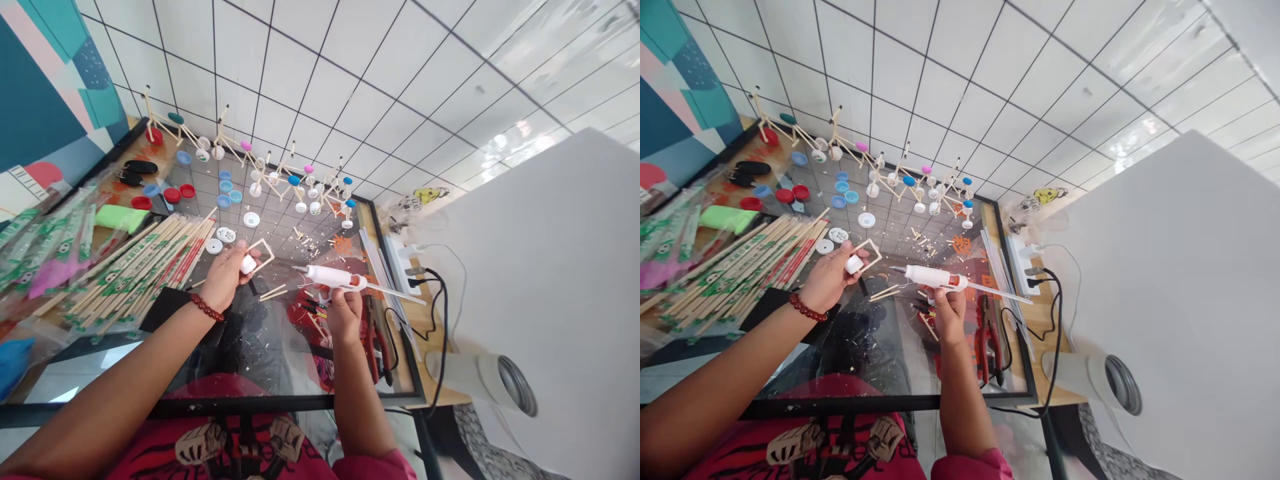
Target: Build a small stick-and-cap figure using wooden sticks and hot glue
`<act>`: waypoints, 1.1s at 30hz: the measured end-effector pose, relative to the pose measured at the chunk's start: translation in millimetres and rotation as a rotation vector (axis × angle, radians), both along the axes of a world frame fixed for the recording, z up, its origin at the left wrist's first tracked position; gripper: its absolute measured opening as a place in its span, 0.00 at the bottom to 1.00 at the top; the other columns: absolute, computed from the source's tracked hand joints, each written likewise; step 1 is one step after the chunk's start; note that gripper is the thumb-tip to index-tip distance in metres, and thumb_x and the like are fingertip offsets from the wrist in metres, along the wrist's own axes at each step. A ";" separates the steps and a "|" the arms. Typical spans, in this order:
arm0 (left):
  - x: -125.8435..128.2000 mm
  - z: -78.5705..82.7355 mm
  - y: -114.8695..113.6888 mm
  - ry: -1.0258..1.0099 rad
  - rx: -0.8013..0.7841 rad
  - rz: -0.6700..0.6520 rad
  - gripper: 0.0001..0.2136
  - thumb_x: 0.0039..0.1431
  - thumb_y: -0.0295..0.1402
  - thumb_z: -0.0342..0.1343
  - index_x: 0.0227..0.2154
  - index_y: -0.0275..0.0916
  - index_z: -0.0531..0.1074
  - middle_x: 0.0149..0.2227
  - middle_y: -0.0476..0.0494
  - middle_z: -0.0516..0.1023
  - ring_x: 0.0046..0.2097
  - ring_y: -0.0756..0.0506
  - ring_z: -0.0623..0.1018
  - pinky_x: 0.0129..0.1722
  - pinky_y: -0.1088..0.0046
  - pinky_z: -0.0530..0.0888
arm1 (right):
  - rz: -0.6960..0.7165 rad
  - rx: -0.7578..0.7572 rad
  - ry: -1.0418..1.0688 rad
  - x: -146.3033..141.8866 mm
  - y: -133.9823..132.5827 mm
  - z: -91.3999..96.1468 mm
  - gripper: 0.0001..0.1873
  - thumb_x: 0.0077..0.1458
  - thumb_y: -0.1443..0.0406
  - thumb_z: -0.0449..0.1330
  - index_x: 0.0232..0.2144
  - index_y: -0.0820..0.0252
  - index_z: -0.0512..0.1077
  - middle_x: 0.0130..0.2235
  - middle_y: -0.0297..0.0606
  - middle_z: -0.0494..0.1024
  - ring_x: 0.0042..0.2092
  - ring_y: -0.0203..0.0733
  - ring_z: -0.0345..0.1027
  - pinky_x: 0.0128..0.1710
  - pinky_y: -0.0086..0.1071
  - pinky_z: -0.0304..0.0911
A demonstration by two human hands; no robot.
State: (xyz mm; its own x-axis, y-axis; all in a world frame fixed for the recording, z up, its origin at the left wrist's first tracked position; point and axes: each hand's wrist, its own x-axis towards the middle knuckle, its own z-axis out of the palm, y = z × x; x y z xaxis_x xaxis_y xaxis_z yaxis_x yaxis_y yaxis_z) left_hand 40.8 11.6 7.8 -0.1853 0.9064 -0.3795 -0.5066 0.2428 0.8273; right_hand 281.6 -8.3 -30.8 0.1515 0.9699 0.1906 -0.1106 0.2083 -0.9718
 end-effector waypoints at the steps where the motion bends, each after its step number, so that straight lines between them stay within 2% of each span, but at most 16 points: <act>1: 0.2 -1.2 -0.1 0.002 0.016 -0.003 0.18 0.59 0.47 0.70 0.26 0.36 0.78 0.25 0.42 0.77 0.22 0.51 0.69 0.20 0.74 0.59 | -0.013 -0.001 0.012 0.0 0.7 0.4 0.23 0.55 0.44 0.71 0.41 0.51 0.75 0.31 0.34 0.81 0.30 0.42 0.74 0.30 0.34 0.68; 4: -0.4 -5.0 -0.1 0.014 0.060 -0.024 0.17 0.58 0.46 0.70 0.27 0.36 0.81 0.27 0.42 0.77 0.25 0.49 0.71 0.23 0.73 0.64 | -0.050 -0.005 -0.005 1.1 4.5 1.1 0.22 0.57 0.45 0.70 0.42 0.53 0.75 0.34 0.37 0.84 0.30 0.41 0.72 0.29 0.32 0.64; 7: -1.9 -8.3 0.0 0.017 0.100 -0.040 0.18 0.55 0.48 0.72 0.30 0.36 0.83 0.29 0.42 0.79 0.29 0.48 0.72 0.28 0.73 0.69 | -0.109 -0.010 -0.098 6.7 11.8 0.0 0.21 0.59 0.47 0.67 0.44 0.55 0.75 0.38 0.39 0.85 0.32 0.40 0.71 0.31 0.32 0.65; 11: -3.4 -10.9 -0.3 0.026 0.114 -0.033 0.19 0.45 0.47 0.76 0.32 0.36 0.84 0.35 0.41 0.82 0.35 0.47 0.75 0.32 0.72 0.71 | -0.302 -0.004 -0.318 24.6 27.0 -4.3 0.21 0.58 0.50 0.66 0.45 0.58 0.75 0.42 0.42 0.84 0.40 0.44 0.75 0.44 0.38 0.70; 14: -3.5 -11.0 -0.7 0.054 0.114 -0.035 0.19 0.44 0.46 0.75 0.33 0.37 0.85 0.38 0.40 0.83 0.37 0.46 0.74 0.33 0.72 0.70 | -0.413 -0.042 -0.384 39.7 37.8 -9.0 0.23 0.56 0.50 0.65 0.46 0.60 0.76 0.45 0.45 0.85 0.47 0.50 0.78 0.52 0.45 0.71; 19: -2.9 -8.9 -1.2 0.080 0.089 -0.032 0.17 0.47 0.46 0.73 0.33 0.37 0.85 0.39 0.39 0.83 0.36 0.46 0.73 0.33 0.70 0.70 | -0.400 -0.104 -0.334 51.7 47.8 -18.9 0.28 0.55 0.48 0.63 0.51 0.61 0.76 0.48 0.48 0.85 0.50 0.51 0.79 0.55 0.48 0.72; 24: -2.1 -8.8 0.1 0.048 0.072 -0.003 0.20 0.44 0.47 0.75 0.32 0.35 0.84 0.35 0.40 0.82 0.34 0.47 0.74 0.32 0.72 0.70 | -0.375 -0.145 -0.531 55.8 49.8 -26.1 0.28 0.54 0.47 0.62 0.48 0.61 0.78 0.47 0.47 0.85 0.51 0.54 0.77 0.57 0.49 0.70; 28: -1.7 -8.6 1.6 0.024 0.064 0.023 0.21 0.45 0.48 0.75 0.32 0.35 0.83 0.32 0.41 0.82 0.32 0.47 0.75 0.29 0.73 0.69 | -0.349 -0.177 -0.626 56.0 48.4 -24.5 0.29 0.54 0.48 0.62 0.51 0.59 0.77 0.49 0.48 0.85 0.54 0.55 0.77 0.58 0.49 0.70; 33: -2.7 -3.9 1.3 0.034 0.053 0.022 0.19 0.51 0.49 0.72 0.31 0.35 0.82 0.29 0.41 0.81 0.26 0.50 0.71 0.23 0.75 0.63 | -0.376 -0.203 -0.704 60.8 43.1 -17.5 0.31 0.53 0.48 0.64 0.54 0.60 0.75 0.51 0.51 0.84 0.53 0.57 0.77 0.57 0.51 0.70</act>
